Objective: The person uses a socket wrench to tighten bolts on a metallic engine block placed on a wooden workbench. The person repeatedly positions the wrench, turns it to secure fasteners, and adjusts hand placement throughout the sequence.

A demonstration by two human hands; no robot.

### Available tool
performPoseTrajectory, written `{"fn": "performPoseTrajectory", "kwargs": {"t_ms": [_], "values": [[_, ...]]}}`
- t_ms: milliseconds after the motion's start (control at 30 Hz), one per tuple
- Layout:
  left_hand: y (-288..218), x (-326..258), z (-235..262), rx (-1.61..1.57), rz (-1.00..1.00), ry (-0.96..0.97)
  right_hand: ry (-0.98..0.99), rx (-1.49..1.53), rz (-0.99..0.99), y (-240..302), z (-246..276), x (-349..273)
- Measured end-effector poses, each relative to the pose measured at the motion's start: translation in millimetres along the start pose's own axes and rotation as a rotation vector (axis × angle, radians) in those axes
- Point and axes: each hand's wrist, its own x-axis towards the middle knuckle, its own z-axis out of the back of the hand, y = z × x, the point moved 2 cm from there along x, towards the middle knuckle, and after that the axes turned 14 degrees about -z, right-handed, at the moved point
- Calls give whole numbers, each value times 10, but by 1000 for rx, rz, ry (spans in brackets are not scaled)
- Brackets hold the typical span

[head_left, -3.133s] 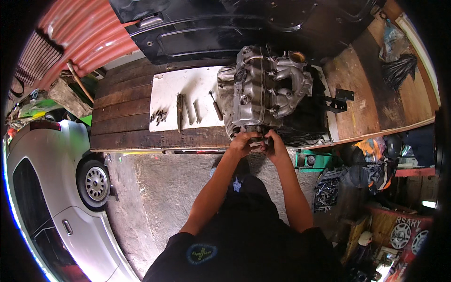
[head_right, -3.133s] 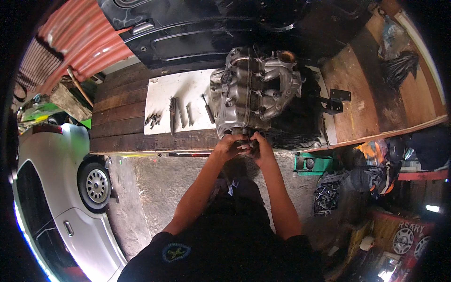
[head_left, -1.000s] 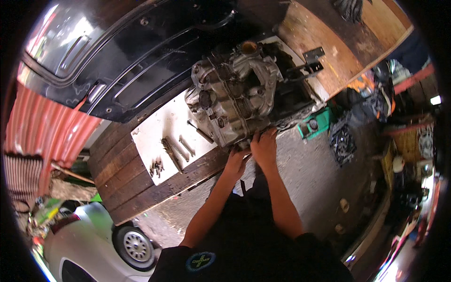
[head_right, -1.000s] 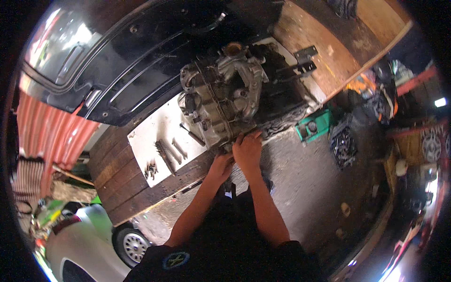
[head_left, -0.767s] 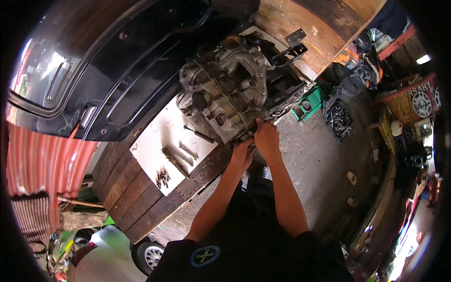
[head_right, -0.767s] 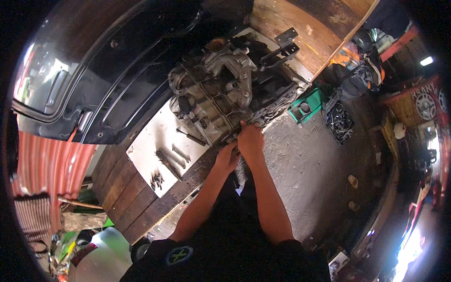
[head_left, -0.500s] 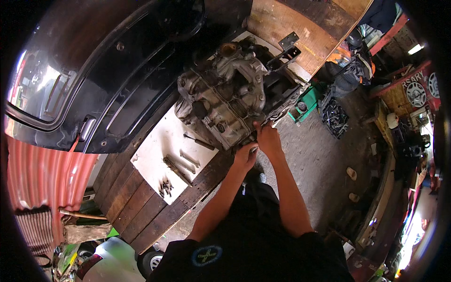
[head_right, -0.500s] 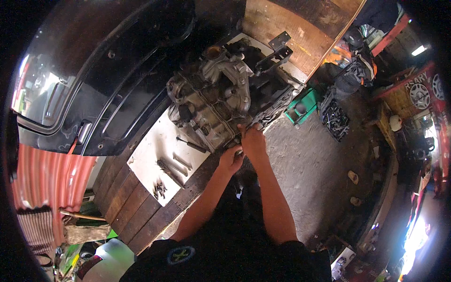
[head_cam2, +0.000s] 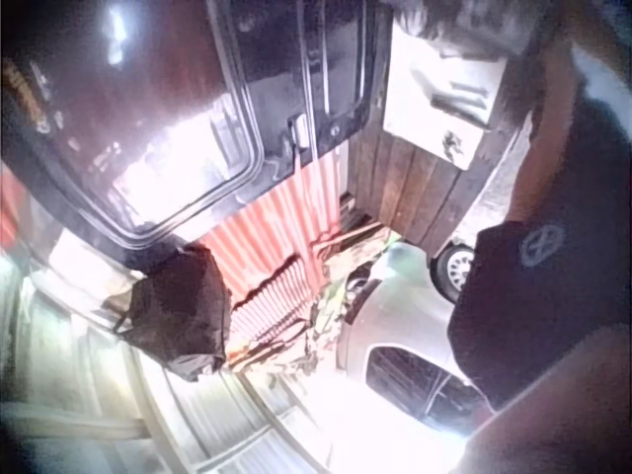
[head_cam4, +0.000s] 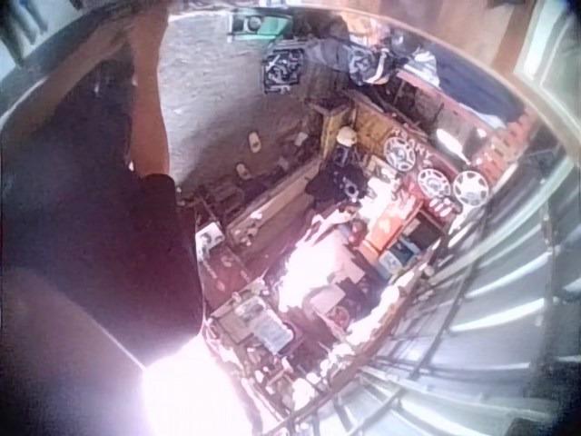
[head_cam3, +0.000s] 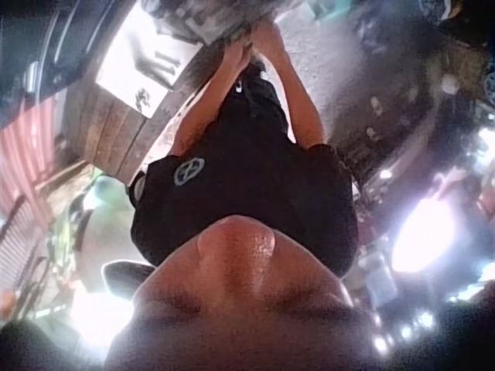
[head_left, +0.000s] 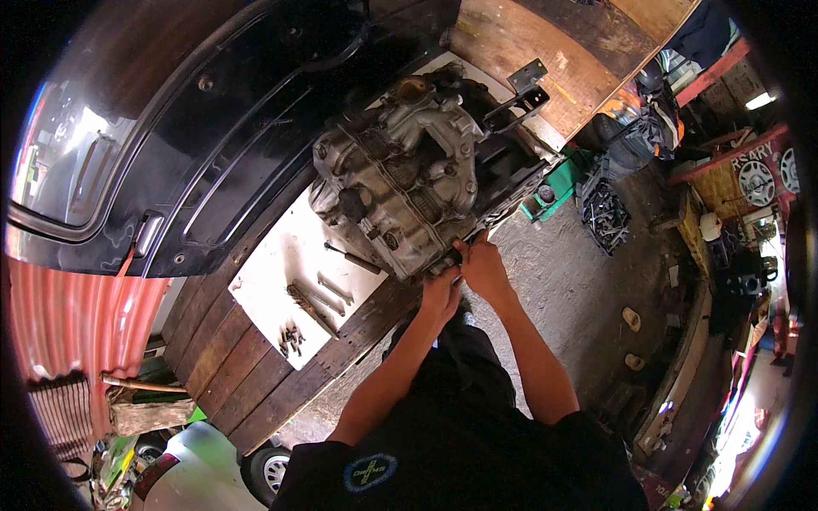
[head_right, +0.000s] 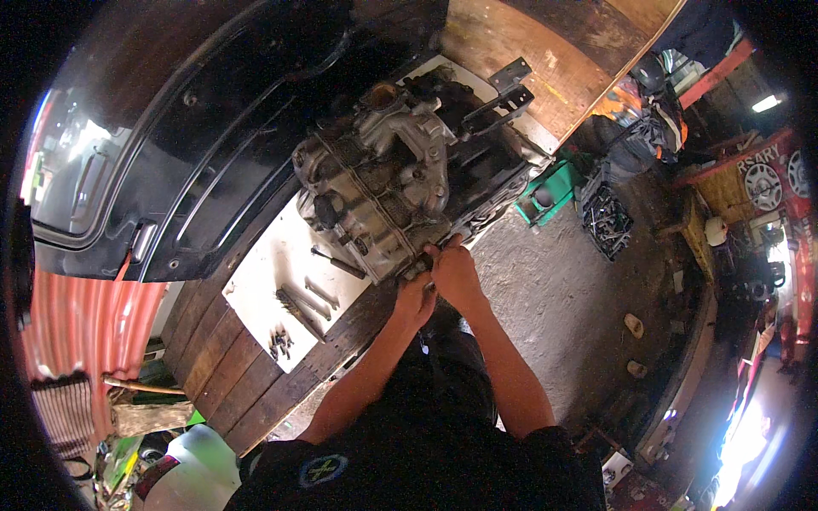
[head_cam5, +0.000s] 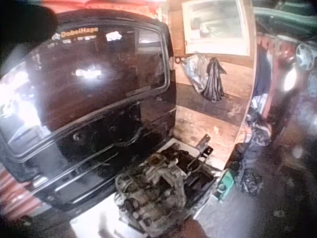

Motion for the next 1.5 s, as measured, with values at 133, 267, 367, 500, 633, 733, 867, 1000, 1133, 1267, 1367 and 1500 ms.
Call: {"fn": "performPoseTrajectory", "kwargs": {"t_ms": [133,267,367,500,633,733,867,1000,1133,1267,1367,1500], "values": [[-27,-99,-21,46,-32,-45,-46,-143,117,204,338,-124],[-5,-103,11,148,-31,69,165,-52,-62,40,143,-45],[-111,-157,-146,214,-73,63,51,-96,3,16,147,-43],[-199,-92,-175,251,-54,164,-65,-138,-35,123,317,-68],[-246,-58,-159,287,20,200,-275,306,-58,163,660,-148],[-217,-46,-142,232,-12,203,-196,669,278,-7,709,-130],[-87,-70,-88,354,-356,227,-127,714,808,-46,457,98],[-92,-125,-227,68,-224,37,-52,640,972,-88,377,248],[39,-171,-204,-124,-278,-54,-66,702,986,-104,325,224],[83,-195,-251,-162,-365,-92,-125,775,918,-68,320,187],[123,-219,-374,-148,-465,-85,-144,822,919,-92,314,161],[198,-192,-298,-204,-392,-130,-85,928,928,-91,322,171]]}}
